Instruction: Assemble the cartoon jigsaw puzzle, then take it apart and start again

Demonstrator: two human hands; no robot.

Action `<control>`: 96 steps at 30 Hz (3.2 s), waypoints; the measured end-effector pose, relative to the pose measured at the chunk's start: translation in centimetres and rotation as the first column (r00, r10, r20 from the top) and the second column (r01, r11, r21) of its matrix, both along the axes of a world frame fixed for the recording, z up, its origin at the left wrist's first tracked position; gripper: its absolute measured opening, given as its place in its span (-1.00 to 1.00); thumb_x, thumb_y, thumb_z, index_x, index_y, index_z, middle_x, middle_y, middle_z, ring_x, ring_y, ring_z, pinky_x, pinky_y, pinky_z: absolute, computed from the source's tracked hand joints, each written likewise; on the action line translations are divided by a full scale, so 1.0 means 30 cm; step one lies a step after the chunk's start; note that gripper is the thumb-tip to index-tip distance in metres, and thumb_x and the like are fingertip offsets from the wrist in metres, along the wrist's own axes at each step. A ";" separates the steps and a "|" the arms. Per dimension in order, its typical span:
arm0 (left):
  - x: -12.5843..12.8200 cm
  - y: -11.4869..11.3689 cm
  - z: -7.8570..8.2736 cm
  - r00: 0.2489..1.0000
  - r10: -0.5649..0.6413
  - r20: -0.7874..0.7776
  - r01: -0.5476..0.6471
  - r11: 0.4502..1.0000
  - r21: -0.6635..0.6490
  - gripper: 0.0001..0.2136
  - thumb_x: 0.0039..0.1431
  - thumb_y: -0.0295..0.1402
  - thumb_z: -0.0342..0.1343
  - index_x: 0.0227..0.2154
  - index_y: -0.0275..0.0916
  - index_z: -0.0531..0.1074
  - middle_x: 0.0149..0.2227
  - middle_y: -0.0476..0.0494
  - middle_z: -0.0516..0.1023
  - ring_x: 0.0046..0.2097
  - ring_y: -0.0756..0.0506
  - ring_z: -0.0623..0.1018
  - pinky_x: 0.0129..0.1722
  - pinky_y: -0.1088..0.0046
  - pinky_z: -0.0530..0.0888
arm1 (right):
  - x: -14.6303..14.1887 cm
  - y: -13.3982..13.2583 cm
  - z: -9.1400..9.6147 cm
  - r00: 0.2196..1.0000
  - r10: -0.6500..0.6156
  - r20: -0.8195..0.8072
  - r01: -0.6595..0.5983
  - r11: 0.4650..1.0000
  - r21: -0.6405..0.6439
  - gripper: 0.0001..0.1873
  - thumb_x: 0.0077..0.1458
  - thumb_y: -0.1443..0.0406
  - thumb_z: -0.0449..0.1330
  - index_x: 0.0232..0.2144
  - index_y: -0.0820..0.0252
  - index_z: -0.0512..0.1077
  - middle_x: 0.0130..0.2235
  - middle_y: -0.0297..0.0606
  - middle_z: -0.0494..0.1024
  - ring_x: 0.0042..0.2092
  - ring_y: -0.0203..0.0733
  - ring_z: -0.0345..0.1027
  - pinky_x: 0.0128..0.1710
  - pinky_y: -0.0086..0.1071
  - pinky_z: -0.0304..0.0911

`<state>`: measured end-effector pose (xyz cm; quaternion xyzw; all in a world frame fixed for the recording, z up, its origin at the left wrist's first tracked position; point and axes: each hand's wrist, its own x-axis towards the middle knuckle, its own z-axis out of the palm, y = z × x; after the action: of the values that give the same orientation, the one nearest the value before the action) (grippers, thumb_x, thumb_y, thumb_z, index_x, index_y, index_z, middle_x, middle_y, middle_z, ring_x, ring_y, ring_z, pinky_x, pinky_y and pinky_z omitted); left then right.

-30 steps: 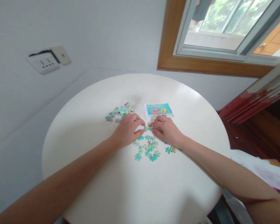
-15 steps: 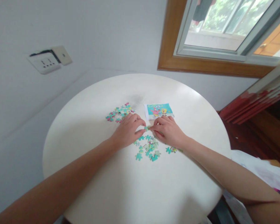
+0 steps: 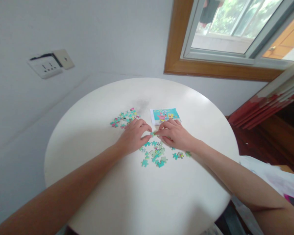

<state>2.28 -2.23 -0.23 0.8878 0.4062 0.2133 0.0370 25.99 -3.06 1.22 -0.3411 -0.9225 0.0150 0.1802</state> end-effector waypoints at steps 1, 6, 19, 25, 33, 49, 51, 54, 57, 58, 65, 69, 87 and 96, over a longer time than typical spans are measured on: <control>-0.001 0.001 -0.001 1.000 0.000 0.005 0.000 1.000 0.002 -0.86 0.19 -0.29 0.14 -0.22 -0.19 0.47 -0.19 -0.13 0.40 -0.06 -0.19 0.38 0.02 0.22 0.30 | 0.007 0.006 -0.002 0.998 -0.020 -0.053 0.019 0.999 -0.031 -0.69 0.16 0.36 0.11 -0.05 0.08 0.47 -0.08 -0.17 0.49 -0.05 -0.05 0.26 -0.06 -0.18 0.08; -0.003 0.007 -0.007 1.000 -0.009 0.004 0.009 1.000 0.006 -0.85 0.20 -0.28 0.12 -0.22 -0.19 0.48 -0.18 -0.15 0.40 -0.07 -0.19 0.37 0.02 0.21 0.30 | 0.070 0.048 0.012 0.949 -0.105 -0.296 0.083 0.993 -0.085 -0.69 0.10 0.48 0.04 -0.17 0.19 0.48 -0.16 -0.14 0.52 -0.08 -0.09 0.34 -0.05 -0.20 0.20; 0.003 0.017 -0.008 1.000 0.008 0.009 -0.008 1.000 0.004 -0.84 0.20 -0.29 0.11 -0.21 -0.21 0.48 -0.18 -0.17 0.41 -0.06 -0.20 0.37 0.01 0.20 0.31 | 0.145 0.051 0.037 0.966 0.005 -0.258 -0.046 0.987 -0.153 -0.70 0.08 0.46 0.07 -0.20 0.18 0.53 -0.24 -0.18 0.59 -0.16 -0.13 0.41 -0.06 -0.19 0.27; 0.002 0.016 -0.008 1.000 0.014 0.006 -0.014 1.000 0.019 -0.84 0.20 -0.31 0.10 -0.19 -0.21 0.47 -0.17 -0.18 0.41 -0.06 -0.20 0.37 0.02 0.20 0.31 | 0.136 0.037 0.036 0.975 0.013 -0.221 -0.061 0.975 -0.213 -0.69 0.07 0.47 0.07 -0.18 0.19 0.53 -0.24 -0.18 0.58 -0.16 -0.16 0.41 -0.07 -0.22 0.30; -0.031 0.021 0.024 0.996 -0.063 0.057 0.061 0.997 0.042 -0.84 0.25 -0.35 0.03 -0.16 -0.21 0.46 -0.16 -0.18 0.41 -0.04 -0.19 0.38 0.06 0.21 0.29 | 0.108 0.011 0.044 0.966 0.092 -0.240 -0.143 0.969 -0.203 -0.74 0.13 0.42 0.10 -0.19 0.18 0.54 -0.29 -0.19 0.57 -0.21 -0.17 0.41 -0.11 -0.24 0.31; -0.076 -0.041 0.135 0.909 -0.415 0.035 0.406 0.865 -0.294 -0.88 0.20 -0.40 0.08 -0.25 -0.15 0.49 -0.29 -0.09 0.52 -0.19 -0.10 0.47 -0.15 0.39 0.34 | 0.069 -0.019 0.036 0.953 0.198 -0.230 -0.249 0.944 -0.218 -0.76 0.15 0.39 0.11 -0.20 0.17 0.56 -0.31 -0.19 0.54 -0.24 -0.20 0.37 -0.19 -0.31 0.29; -0.077 -0.047 0.144 0.904 -0.425 0.036 0.413 0.850 -0.328 -0.89 0.20 -0.40 0.09 -0.27 -0.15 0.50 -0.32 -0.09 0.52 -0.20 -0.10 0.47 -0.15 0.39 0.35 | 0.051 -0.026 0.027 0.953 0.189 -0.235 -0.237 0.952 -0.193 -0.77 0.16 0.37 0.13 -0.20 0.14 0.56 -0.27 -0.19 0.53 -0.21 -0.20 0.37 -0.16 -0.30 0.27; -0.087 -0.045 0.146 0.907 -0.420 0.021 0.400 0.848 -0.349 -0.90 0.19 -0.40 0.09 -0.30 -0.14 0.51 -0.34 -0.08 0.51 -0.21 -0.10 0.46 -0.17 0.40 0.34 | 0.011 -0.057 0.018 0.960 0.156 -0.230 -0.197 0.967 -0.163 -0.80 0.15 0.30 0.19 -0.18 0.10 0.56 -0.22 -0.18 0.52 -0.16 -0.17 0.35 -0.10 -0.25 0.22; -0.098 -0.038 0.142 0.911 -0.411 0.004 0.384 0.847 -0.367 -0.90 0.16 -0.42 0.11 -0.30 -0.13 0.50 -0.36 -0.04 0.48 -0.24 -0.08 0.46 -0.20 0.43 0.33 | -0.035 -0.103 0.021 0.968 0.157 -0.194 -0.193 0.965 -0.180 -0.81 0.17 0.27 0.19 -0.18 0.06 0.56 -0.17 -0.19 0.51 -0.11 -0.14 0.33 -0.06 -0.22 0.17; -0.101 -0.036 0.141 0.912 -0.409 0.002 0.380 0.845 -0.376 -0.89 0.15 -0.43 0.11 -0.30 -0.13 0.50 -0.37 -0.03 0.48 -0.25 -0.07 0.46 -0.20 0.44 0.33 | -0.049 -0.119 0.022 0.971 0.157 -0.182 -0.191 0.964 -0.184 -0.81 0.18 0.27 0.19 -0.17 0.06 0.56 -0.16 -0.19 0.51 -0.09 -0.14 0.32 -0.05 -0.22 0.16; -0.094 -0.043 0.158 0.922 -0.386 -0.026 0.349 0.859 -0.373 -0.87 0.16 -0.45 0.05 -0.32 -0.16 0.50 -0.39 -0.03 0.48 -0.27 -0.06 0.47 -0.20 0.45 0.33 | -0.103 -0.172 -0.001 0.988 0.059 -0.141 -0.083 0.982 -0.169 -0.69 0.18 0.12 0.20 -0.08 0.09 0.52 -0.09 -0.13 0.48 -0.03 -0.05 0.25 -0.06 -0.17 0.14; -0.087 -0.046 0.159 0.925 -0.379 -0.034 0.340 0.863 -0.374 -0.85 0.17 -0.45 0.03 -0.32 -0.17 0.50 -0.38 -0.03 0.49 -0.26 -0.06 0.47 -0.21 0.45 0.33 | -0.112 -0.179 -0.012 0.990 0.043 -0.133 -0.067 0.980 -0.187 -0.67 0.13 0.09 0.24 -0.11 0.11 0.53 -0.06 -0.12 0.46 0.01 -0.01 0.21 -0.01 -0.14 0.15; -0.069 -0.049 0.164 0.903 -0.428 -0.025 0.386 0.837 -0.389 -0.86 0.21 -0.44 -0.01 -0.34 -0.23 0.45 -0.40 -0.05 0.48 -0.30 -0.06 0.43 -0.25 0.47 0.29 | -0.129 -0.165 -0.009 0.939 0.131 -0.317 -0.231 0.924 -0.303 -0.90 0.02 0.37 0.31 -0.36 0.11 0.47 -0.26 -0.33 0.59 -0.08 -0.16 0.38 -0.02 -0.26 0.12; -0.077 -0.039 0.127 0.930 -0.366 -0.029 0.339 0.887 -0.313 -0.86 0.25 -0.45 -0.02 -0.29 -0.21 0.45 -0.31 -0.07 0.49 -0.23 -0.06 0.45 -0.18 0.45 0.31 | -0.049 -0.074 0.015 0.851 -0.149 -0.504 -0.089 0.904 -0.418 -0.79 0.14 0.36 0.16 -0.20 0.10 0.54 -0.26 -0.30 0.62 -0.23 -0.25 0.45 -0.17 -0.36 0.28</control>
<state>-0.04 -3.41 3.57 0.9389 0.2671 0.0992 0.1930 24.51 -5.28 1.68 -0.3695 -0.8064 0.3057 0.3460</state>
